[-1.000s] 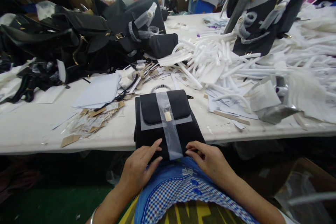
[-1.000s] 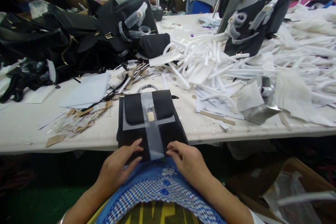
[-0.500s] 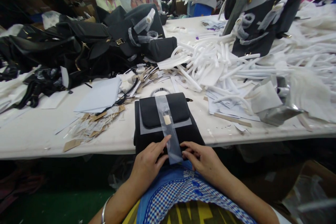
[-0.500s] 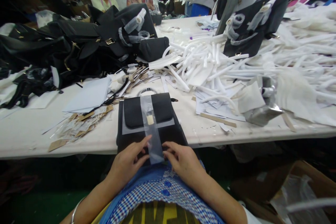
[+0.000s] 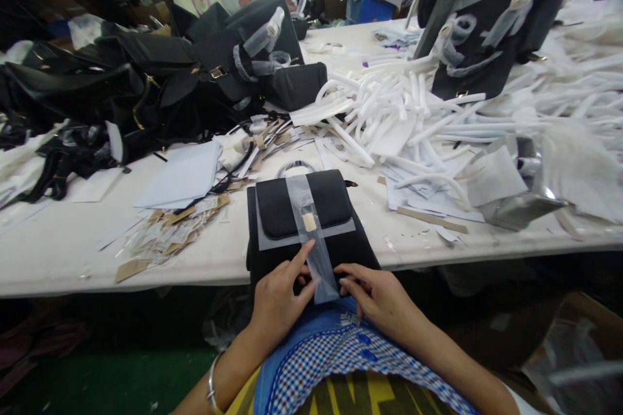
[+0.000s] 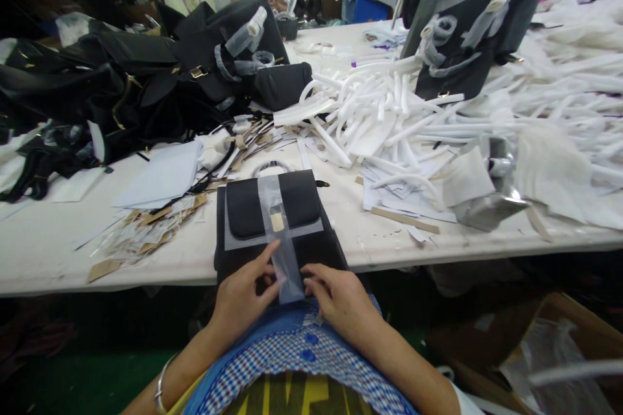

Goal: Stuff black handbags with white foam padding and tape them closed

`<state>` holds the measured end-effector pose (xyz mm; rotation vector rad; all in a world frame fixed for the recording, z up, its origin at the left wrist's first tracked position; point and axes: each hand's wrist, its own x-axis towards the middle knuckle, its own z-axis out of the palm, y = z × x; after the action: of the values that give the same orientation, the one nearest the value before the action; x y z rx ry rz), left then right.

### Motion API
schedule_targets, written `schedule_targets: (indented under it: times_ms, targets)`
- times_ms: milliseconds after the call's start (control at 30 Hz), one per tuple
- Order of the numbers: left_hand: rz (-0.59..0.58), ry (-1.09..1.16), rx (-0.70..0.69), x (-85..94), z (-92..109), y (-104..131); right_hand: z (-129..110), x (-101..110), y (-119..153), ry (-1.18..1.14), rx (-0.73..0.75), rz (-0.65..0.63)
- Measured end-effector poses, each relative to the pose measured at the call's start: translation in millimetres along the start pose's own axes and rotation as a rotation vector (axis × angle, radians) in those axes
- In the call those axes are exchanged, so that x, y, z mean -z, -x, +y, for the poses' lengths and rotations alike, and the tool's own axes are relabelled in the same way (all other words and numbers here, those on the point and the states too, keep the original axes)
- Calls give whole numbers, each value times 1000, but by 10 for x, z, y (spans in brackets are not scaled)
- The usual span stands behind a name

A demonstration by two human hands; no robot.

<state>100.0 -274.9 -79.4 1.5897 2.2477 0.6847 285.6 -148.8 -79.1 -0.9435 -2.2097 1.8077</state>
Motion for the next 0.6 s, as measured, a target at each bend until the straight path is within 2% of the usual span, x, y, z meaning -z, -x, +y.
schedule_targets:
  times_ms: [267, 600]
  targets:
    - [-110, -9, -67, -17, -67, -78, 4, 5, -29, 2, -19, -7]
    - [-15, -44, -17, -27, 64, -116, -43, -13, -50, -229, -155, -131]
